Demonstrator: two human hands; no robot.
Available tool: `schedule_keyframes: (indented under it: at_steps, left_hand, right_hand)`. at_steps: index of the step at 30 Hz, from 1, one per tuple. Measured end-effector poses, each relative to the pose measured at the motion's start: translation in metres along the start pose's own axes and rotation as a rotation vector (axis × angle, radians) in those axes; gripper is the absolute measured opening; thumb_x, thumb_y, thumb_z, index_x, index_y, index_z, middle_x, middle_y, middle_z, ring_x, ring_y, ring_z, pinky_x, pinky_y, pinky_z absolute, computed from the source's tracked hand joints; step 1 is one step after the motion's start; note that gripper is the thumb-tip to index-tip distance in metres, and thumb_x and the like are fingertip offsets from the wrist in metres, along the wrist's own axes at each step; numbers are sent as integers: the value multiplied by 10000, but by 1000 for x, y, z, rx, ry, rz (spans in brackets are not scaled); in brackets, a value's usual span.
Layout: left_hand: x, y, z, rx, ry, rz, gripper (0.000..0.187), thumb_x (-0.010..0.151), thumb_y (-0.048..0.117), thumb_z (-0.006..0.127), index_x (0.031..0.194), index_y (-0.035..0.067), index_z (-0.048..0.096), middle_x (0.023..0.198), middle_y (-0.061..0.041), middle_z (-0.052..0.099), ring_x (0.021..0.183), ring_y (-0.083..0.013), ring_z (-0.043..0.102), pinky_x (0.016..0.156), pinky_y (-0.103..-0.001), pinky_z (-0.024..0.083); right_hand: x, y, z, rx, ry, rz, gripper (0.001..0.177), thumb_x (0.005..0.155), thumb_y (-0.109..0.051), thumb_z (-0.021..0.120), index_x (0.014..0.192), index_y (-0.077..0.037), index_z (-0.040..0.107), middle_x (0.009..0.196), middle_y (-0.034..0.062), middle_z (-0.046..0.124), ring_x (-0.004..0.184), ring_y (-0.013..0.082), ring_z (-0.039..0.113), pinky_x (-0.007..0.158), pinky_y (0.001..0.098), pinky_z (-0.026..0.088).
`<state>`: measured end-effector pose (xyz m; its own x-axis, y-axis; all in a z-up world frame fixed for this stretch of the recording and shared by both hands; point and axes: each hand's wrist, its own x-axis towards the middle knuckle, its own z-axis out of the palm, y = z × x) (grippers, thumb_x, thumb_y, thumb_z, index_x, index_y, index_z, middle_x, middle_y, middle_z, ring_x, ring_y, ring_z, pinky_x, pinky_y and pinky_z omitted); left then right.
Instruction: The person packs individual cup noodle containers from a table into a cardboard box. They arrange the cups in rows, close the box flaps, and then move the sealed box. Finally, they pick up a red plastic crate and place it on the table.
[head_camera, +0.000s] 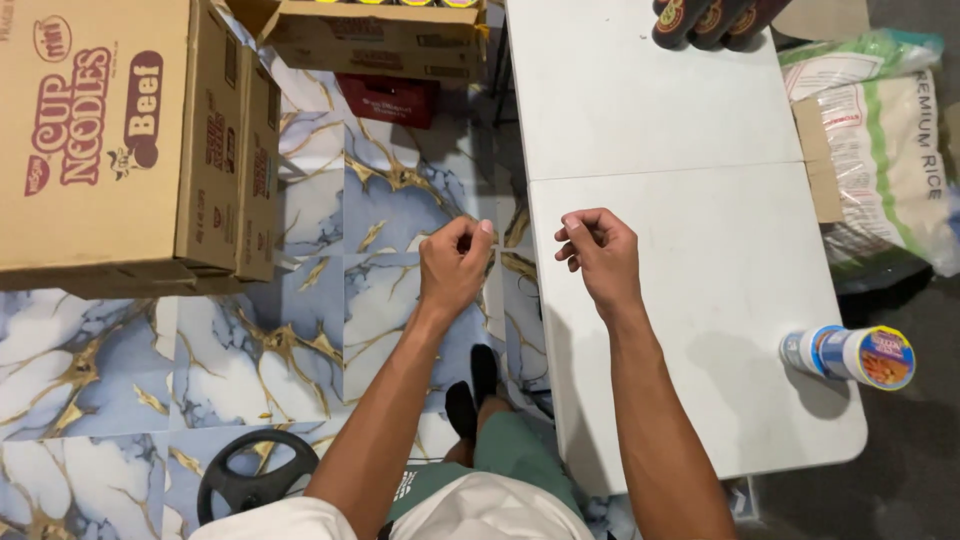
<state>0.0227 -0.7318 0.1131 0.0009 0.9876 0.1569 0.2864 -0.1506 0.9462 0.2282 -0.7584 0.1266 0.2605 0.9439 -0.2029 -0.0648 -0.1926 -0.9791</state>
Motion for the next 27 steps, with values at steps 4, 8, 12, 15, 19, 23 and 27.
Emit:
schedule_keyframes:
  at_steps: [4, 8, 12, 15, 19, 23, 27]
  left_hand:
    - [-10, 4, 7, -4, 9, -15, 332, 986, 262, 672, 769, 11, 658, 571, -58, 598, 520, -104, 517, 506, -322, 442]
    - [-19, 7, 16, 49, 47, 42, 338, 983, 259, 685, 767, 2, 650, 577, -65, 586, 513, -105, 509, 510, -323, 441]
    - [-20, 13, 33, 17, 11, 20, 378, 996, 264, 680, 742, -10, 623, 555, -73, 564, 516, -109, 491, 502, -329, 428]
    - [-32, 21, 58, 16, -6, -20, 357, 978, 265, 684, 752, -9, 643, 549, -56, 573, 506, -99, 488, 485, -325, 424]
    - [-44, 38, 85, 3, -24, -9, 364, 987, 265, 677, 750, -9, 639, 548, -43, 571, 509, -86, 498, 495, -315, 428]
    - [-67, 45, 122, -12, -23, -15, 351, 985, 265, 675, 757, -1, 655, 545, -51, 549, 518, -93, 472, 493, -318, 419]
    - [-98, 50, 175, 21, -2, -47, 364, 982, 261, 676, 737, -6, 637, 537, -53, 542, 501, -113, 468, 495, -327, 414]
  right_hand:
    - [-9, 6, -10, -2, -14, -30, 178, 1003, -204, 658, 1013, -27, 680, 870, 64, 710, 689, 117, 659, 573, 252, 497]
    - [-11, 13, -19, 5, -31, -28, 182, 999, -207, 658, 1017, -27, 675, 871, 65, 718, 683, 119, 667, 568, 253, 501]
    - [-18, 4, -31, -20, -2, -47, 188, 1004, -217, 659, 1021, -30, 674, 877, 54, 714, 692, 110, 669, 572, 247, 498]
    - [-31, 4, -54, -33, -7, -69, 185, 997, -219, 666, 1016, -35, 671, 876, 48, 711, 690, 110, 671, 564, 250, 502]
    - [-36, 4, -85, -83, 4, -91, 191, 1000, -230, 666, 1014, -40, 676, 876, 42, 714, 703, 109, 675, 570, 249, 502]
    - [-43, 1, -127, -140, 18, -85, 201, 993, -241, 674, 1009, -41, 678, 874, 38, 714, 709, 112, 684, 567, 248, 503]
    - [-55, -7, -184, -228, -26, -150, 198, 997, -233, 669, 1015, -35, 677, 884, 25, 710, 729, 109, 685, 572, 254, 503]
